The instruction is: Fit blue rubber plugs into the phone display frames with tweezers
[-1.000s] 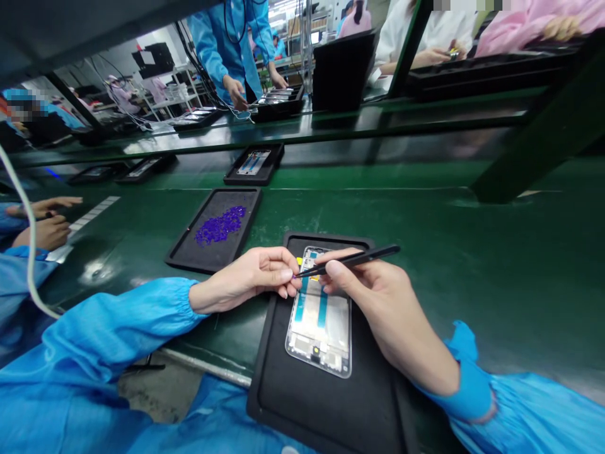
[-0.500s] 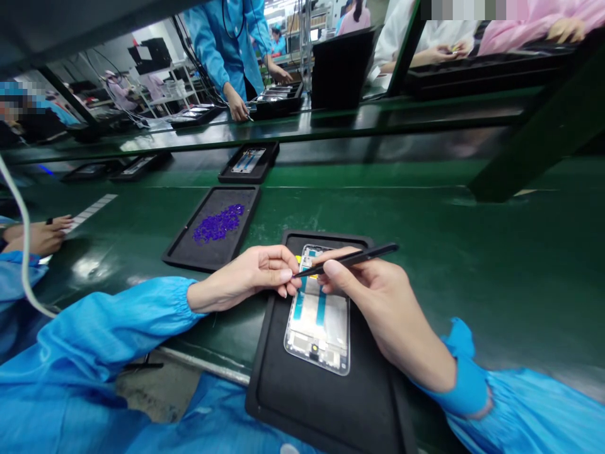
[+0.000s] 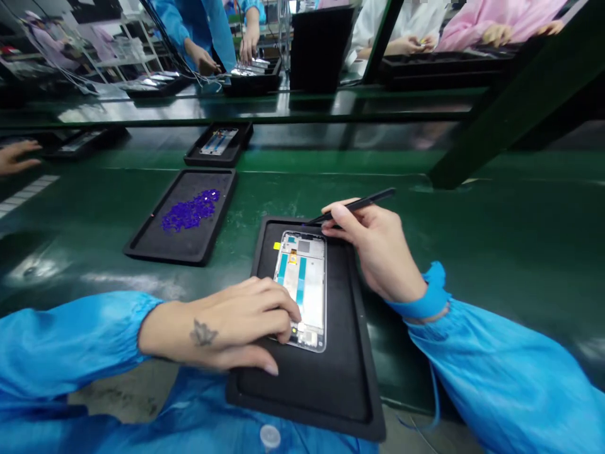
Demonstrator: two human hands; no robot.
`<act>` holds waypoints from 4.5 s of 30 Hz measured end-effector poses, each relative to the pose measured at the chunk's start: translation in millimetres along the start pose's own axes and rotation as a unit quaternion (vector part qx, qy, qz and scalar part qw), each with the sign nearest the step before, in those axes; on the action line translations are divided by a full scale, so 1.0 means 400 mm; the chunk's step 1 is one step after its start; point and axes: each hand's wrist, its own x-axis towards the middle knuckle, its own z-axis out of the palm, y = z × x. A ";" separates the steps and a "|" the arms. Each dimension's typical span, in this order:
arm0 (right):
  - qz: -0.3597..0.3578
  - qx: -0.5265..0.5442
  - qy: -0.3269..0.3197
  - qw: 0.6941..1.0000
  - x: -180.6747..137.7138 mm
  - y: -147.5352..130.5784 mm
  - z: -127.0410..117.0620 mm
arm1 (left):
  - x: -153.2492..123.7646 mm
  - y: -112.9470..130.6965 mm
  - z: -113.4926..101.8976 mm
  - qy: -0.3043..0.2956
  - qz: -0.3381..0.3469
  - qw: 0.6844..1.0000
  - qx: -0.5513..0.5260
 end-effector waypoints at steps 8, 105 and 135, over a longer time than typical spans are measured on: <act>0.046 -0.070 -0.065 0.994 0.028 0.015 0.021 | -0.006 -0.003 0.010 0.009 -0.019 0.996 0.086; -0.156 -0.367 -0.096 0.912 -0.064 -0.034 0.019 | -0.001 0.004 0.054 0.105 0.081 0.963 0.233; 0.095 -0.037 -0.154 0.983 -0.106 -0.059 0.046 | 0.006 -0.086 0.003 0.193 0.024 0.962 0.190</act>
